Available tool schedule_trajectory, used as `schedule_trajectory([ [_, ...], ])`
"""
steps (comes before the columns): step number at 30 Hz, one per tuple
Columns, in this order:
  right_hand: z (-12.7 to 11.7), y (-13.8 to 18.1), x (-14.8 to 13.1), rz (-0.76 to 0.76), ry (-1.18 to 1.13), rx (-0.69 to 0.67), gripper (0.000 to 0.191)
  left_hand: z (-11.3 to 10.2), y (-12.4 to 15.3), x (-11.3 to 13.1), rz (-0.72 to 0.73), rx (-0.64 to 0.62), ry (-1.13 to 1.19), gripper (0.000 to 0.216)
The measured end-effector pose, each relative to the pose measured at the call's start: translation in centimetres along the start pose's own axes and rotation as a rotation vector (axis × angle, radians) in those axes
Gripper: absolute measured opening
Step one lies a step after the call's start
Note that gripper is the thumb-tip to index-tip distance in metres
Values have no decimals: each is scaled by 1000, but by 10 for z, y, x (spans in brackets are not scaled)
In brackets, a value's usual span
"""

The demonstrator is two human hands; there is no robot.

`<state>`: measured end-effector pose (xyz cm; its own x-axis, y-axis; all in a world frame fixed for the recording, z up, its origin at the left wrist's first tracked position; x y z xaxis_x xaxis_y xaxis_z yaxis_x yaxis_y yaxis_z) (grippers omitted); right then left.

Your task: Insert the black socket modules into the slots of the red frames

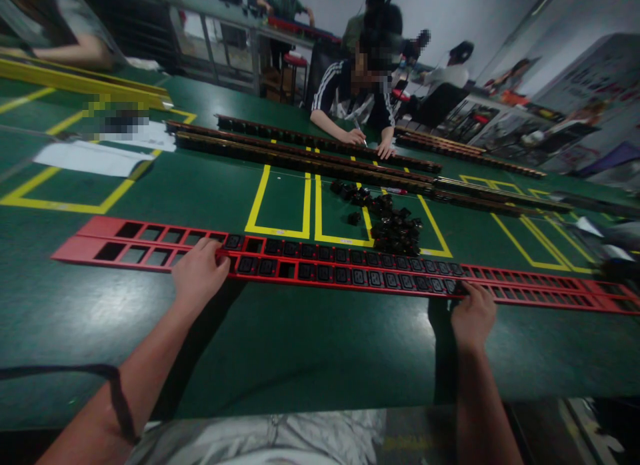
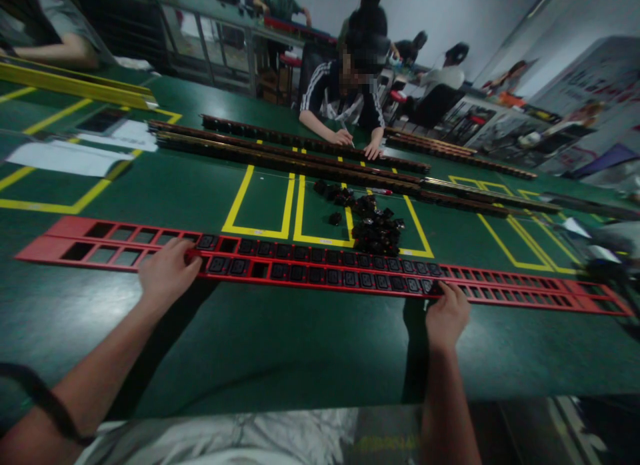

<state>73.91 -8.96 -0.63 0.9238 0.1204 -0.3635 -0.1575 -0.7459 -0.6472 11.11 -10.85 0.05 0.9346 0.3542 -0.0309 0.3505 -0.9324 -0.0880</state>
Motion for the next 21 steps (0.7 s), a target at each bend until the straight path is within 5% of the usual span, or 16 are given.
schedule_trajectory([
  [8,-15,5,-13,-39,75,185,56,0,1,0,-1,16,17,35],
  [14,-8,5,-8,71,150,27,32,-1,1,0,2,10,12,34],
  [21,-10,4,-13,-27,106,99,48,-2,1,0,4,13,8,34],
])
Point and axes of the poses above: each hand's wrist, its own y-axis away from the middle knuckle, its own z-axis out of the palm, x = y × z, the point moved 4 cm from there along -y, towards the middle knuckle, and after that the axes turned 13 degrees about -y, right-handed, at the moved point
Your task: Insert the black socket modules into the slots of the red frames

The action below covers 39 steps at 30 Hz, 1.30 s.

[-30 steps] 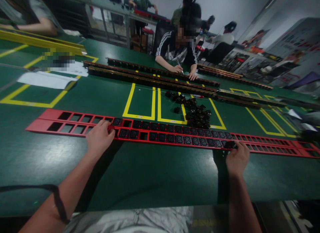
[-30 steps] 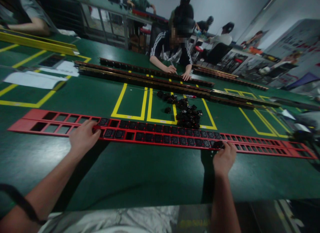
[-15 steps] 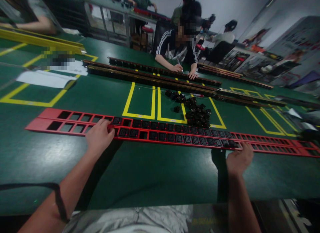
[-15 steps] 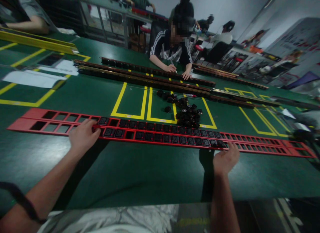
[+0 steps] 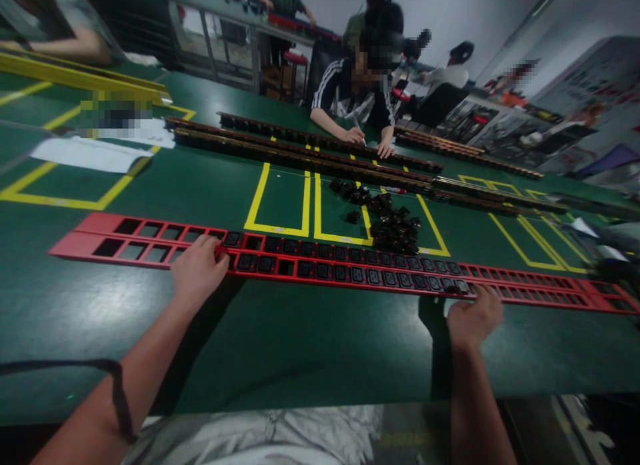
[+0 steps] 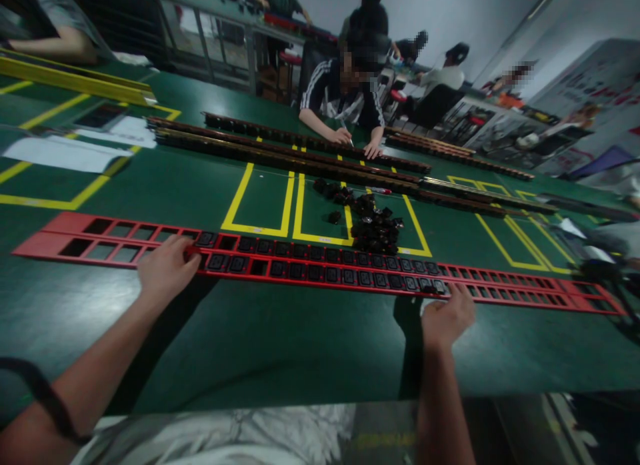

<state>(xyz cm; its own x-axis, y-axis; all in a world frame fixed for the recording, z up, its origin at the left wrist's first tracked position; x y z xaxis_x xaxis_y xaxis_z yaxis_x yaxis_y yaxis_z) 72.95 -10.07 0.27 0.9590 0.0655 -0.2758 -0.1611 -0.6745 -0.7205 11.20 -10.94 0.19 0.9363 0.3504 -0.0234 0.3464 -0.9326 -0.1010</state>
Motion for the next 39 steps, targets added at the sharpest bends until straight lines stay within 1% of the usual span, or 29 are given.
schedule_trajectory([
  [2,4,-1,1,-25,-18,-44,48,0,0,0,-1,6,-1,33],
  [5,11,-2,3,-18,-34,-141,39,1,0,0,4,8,5,34],
  [7,10,-3,4,-3,-22,-122,39,0,0,0,6,5,16,34],
  [9,9,-3,4,-14,-13,-100,44,0,0,0,-1,-4,25,35],
  [14,15,-2,5,-63,-49,-183,51,-1,0,0,-16,-7,30,34],
  [20,15,1,1,-98,-27,-131,58,-2,0,1,-17,-23,22,34],
  [24,17,2,-1,-92,-10,-176,53,-1,0,0,-16,-15,25,34],
  [27,17,2,-3,-105,-9,-165,50,0,-1,0,-7,-12,25,35],
  [30,16,2,-8,-123,-24,-184,50,0,-1,0,-6,-18,23,35],
  [36,16,6,-17,-207,-72,-209,53,-4,0,1,0,-12,30,34],
  [39,15,7,-22,-254,-92,-199,52,-5,0,2,8,-19,21,34],
])
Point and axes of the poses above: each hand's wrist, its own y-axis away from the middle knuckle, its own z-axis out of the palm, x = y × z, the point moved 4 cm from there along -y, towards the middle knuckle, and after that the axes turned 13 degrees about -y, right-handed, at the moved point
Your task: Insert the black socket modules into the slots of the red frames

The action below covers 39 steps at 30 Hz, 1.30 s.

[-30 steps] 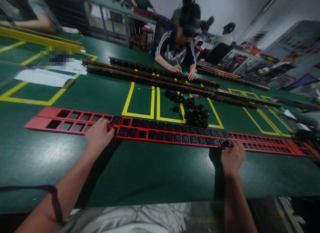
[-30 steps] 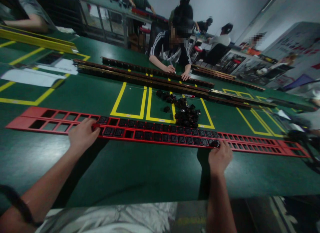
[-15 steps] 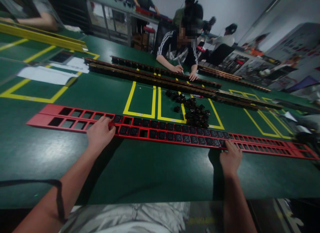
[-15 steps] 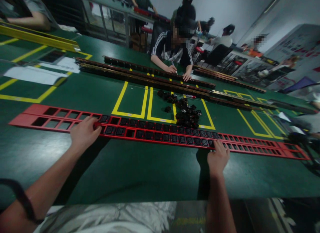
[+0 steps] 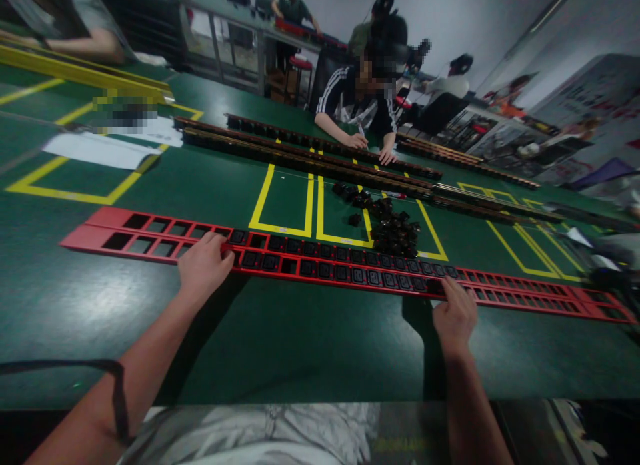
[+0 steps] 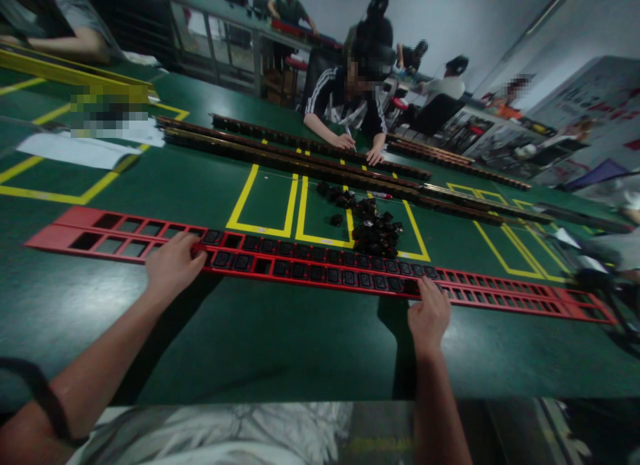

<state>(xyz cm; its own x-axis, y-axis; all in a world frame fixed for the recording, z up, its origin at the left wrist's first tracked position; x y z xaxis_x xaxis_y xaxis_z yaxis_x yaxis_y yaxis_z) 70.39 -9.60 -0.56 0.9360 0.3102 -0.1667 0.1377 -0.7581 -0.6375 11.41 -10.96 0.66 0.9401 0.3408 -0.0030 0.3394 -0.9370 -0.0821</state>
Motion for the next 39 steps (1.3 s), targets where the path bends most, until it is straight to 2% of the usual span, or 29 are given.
schedule_trajectory([
  [4,2,-4,-9,-68,-29,-43,46,0,0,0,6,5,2,33],
  [8,5,-6,-22,-31,-24,-3,43,1,0,0,4,20,3,32],
  [13,11,-10,-34,36,14,-106,43,2,0,0,7,47,13,30],
  [17,13,-17,-52,2,-33,-111,40,3,0,-1,6,67,14,30],
  [23,27,-29,-79,241,-54,-54,33,5,0,-1,3,57,10,29],
  [26,37,-55,-110,190,-147,-70,35,4,0,0,-4,50,3,28],
  [29,57,-89,-156,173,-194,-193,42,4,0,0,2,58,10,28],
  [32,87,-114,-207,177,-120,-421,53,4,0,0,10,69,17,28],
  [34,108,-119,-233,188,-89,-560,58,4,0,0,9,68,18,28],
  [36,122,-119,-251,170,-75,-653,61,5,0,-1,7,64,22,28],
  [39,127,-116,-261,195,-52,-712,63,6,-1,-1,6,56,33,28],
])
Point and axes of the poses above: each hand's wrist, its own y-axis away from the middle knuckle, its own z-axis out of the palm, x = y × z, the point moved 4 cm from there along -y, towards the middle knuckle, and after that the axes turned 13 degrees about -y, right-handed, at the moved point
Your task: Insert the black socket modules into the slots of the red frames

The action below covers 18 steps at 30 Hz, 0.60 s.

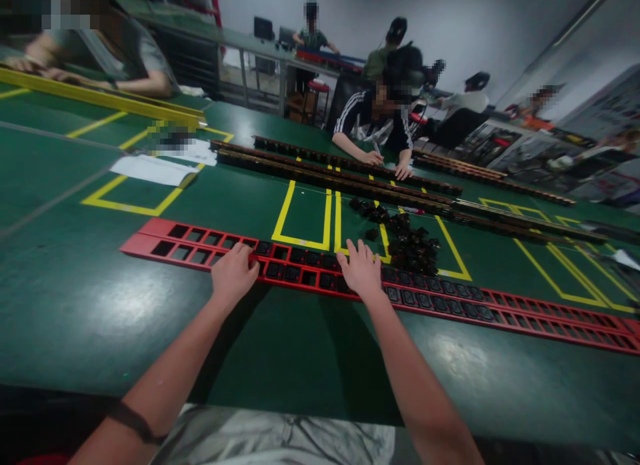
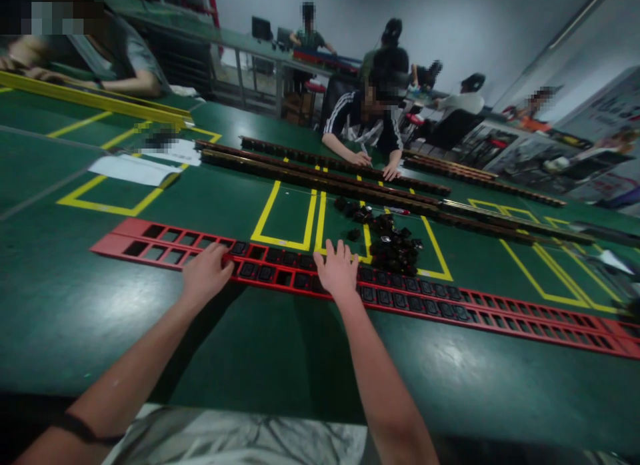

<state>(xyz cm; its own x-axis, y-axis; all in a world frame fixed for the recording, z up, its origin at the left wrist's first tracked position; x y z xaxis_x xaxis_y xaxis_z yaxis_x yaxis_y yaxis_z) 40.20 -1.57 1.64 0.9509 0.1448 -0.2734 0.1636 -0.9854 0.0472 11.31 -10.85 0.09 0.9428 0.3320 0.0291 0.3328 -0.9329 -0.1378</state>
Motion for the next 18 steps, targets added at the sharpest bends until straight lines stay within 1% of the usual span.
schedule_trajectory([
  [2,-2,2,-7,10,-6,-5,63,0,0,0,-6,-4,4,27],
  [5,-5,4,-27,-75,-24,32,63,0,-1,0,-12,-10,4,27],
  [6,-3,5,-35,-114,-29,28,64,0,-1,0,-13,-10,3,27],
  [8,7,8,-47,-166,-43,-26,67,-1,0,0,-13,-10,1,27],
  [10,17,9,-53,-193,-65,-59,68,-2,0,0,-12,-16,-1,28],
  [12,21,9,-53,-208,-83,-40,67,-2,0,1,-15,-23,-1,27],
  [14,19,6,-50,-211,-101,-34,63,-2,0,1,-20,-27,1,27],
  [16,12,-1,-43,-218,-149,-61,58,-1,0,1,-22,-24,9,27],
  [18,0,-11,-31,-217,-202,-42,53,0,0,0,-19,-18,17,28],
])
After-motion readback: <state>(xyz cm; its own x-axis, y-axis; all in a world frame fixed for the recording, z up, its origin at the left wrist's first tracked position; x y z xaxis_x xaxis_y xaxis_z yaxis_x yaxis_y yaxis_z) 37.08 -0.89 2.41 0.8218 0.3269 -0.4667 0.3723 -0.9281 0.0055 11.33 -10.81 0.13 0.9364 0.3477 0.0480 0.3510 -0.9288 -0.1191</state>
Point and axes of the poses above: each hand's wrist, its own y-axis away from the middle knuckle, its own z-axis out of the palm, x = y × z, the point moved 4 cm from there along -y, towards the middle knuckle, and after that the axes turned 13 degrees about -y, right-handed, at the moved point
